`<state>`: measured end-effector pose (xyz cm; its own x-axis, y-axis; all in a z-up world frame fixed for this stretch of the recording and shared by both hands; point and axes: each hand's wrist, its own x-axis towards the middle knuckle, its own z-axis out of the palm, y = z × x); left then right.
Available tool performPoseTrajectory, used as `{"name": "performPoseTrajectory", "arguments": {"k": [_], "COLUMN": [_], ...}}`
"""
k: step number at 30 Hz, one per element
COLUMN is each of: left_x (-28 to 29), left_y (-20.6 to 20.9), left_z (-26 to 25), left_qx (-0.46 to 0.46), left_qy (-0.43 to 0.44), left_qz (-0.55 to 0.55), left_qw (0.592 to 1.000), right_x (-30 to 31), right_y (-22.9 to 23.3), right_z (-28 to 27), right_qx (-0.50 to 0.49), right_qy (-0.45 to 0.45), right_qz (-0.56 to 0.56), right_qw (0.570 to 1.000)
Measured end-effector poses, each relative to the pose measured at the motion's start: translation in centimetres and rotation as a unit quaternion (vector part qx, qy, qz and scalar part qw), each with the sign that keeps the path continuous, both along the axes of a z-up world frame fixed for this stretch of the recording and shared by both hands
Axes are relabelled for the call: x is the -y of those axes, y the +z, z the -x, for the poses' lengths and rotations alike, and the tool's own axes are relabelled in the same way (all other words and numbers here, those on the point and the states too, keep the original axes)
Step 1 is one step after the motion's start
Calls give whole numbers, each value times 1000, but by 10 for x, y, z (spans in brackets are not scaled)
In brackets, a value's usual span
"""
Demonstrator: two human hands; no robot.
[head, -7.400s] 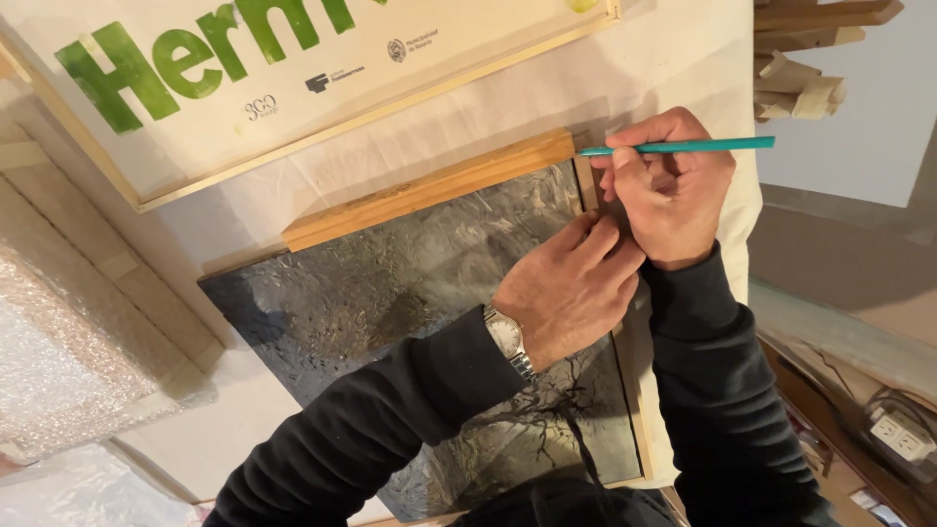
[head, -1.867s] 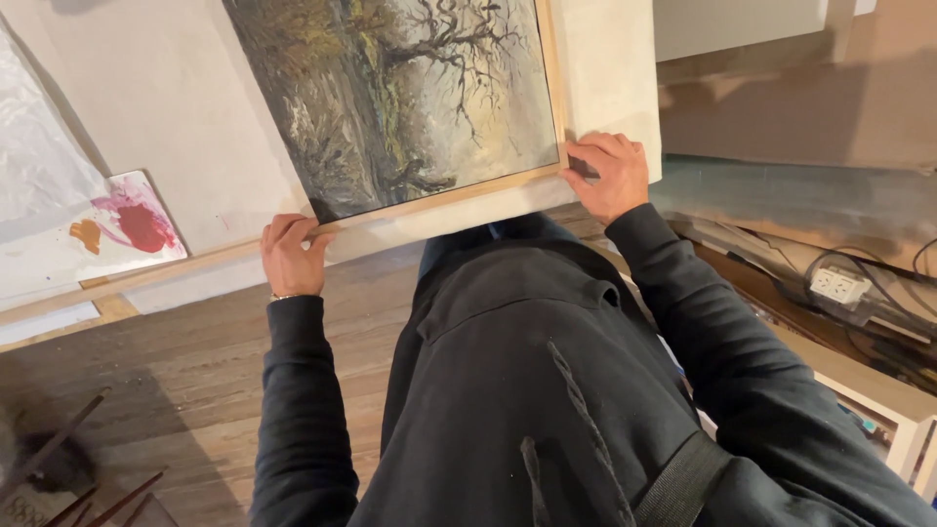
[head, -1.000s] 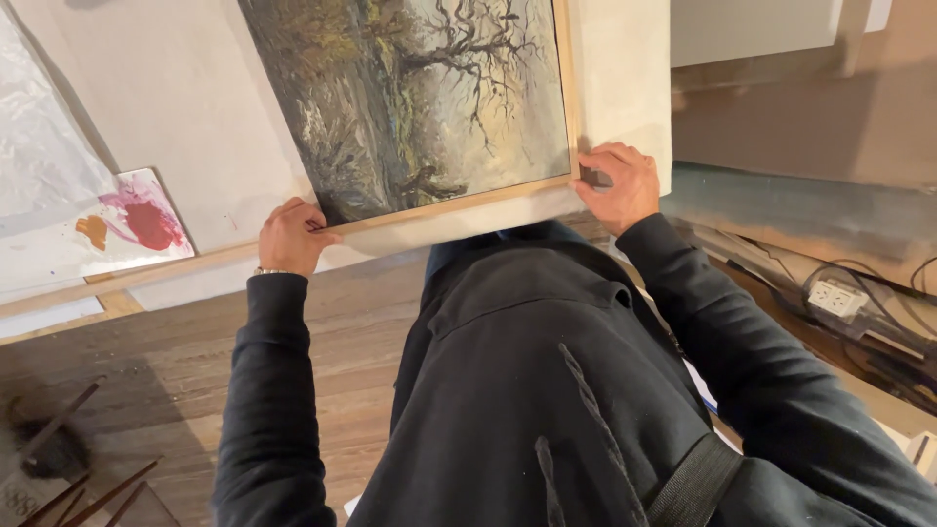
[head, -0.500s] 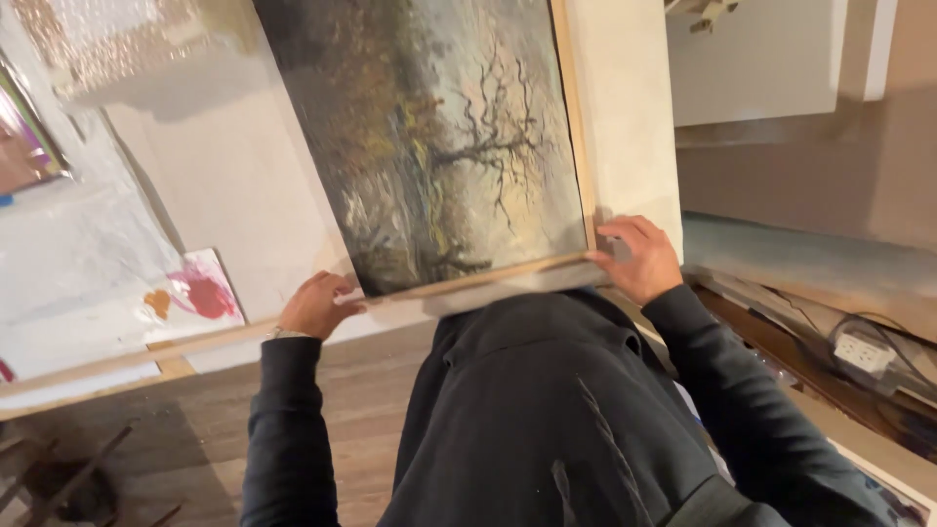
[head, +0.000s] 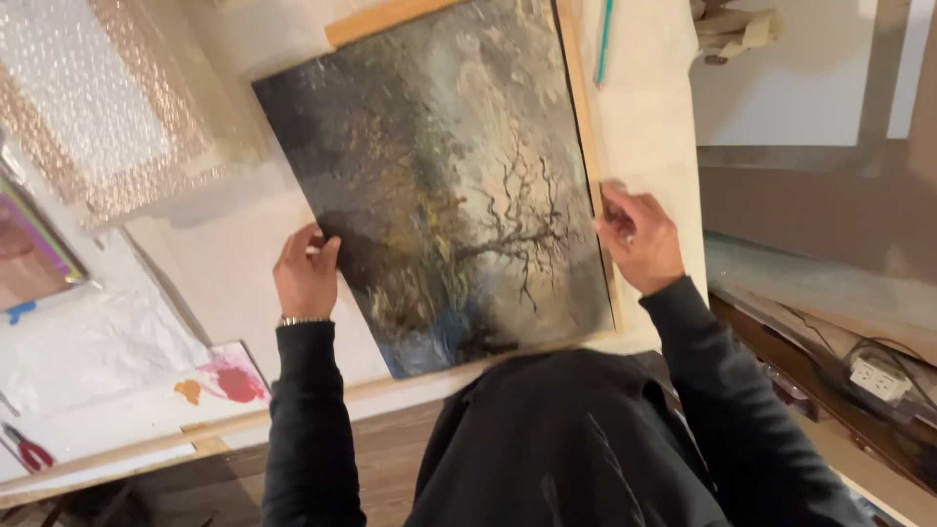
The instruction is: Measuring wood frame pieces against a painting, marking them with a pencil, and cutting them using a miter saw.
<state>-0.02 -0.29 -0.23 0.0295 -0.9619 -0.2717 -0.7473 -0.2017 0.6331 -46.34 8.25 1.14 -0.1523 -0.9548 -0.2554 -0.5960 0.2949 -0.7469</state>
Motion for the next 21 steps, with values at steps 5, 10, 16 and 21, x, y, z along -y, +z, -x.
{"name": "performPoseTrajectory", "arguments": {"k": [5, 10, 16, 21], "left_x": [8, 18, 20, 26], "left_y": [8, 16, 12, 15], "left_z": [5, 10, 11, 15], "left_qx": [-10, -25, -63, -36], "left_qy": [41, 48, 104, 107], "left_qz": [-36, -71, -116, -142], "left_qw": [998, 996, 986, 983], "right_x": [8, 15, 18, 23], "right_y": [5, 7, 10, 16], "right_z": [-5, -4, -7, -12], "right_qx": [2, -5, 1, -36], "right_qy": [-2, 3, -16, -9], "right_qz": [-51, -73, -96, -109], "right_qw": [999, 997, 995, 993]}}
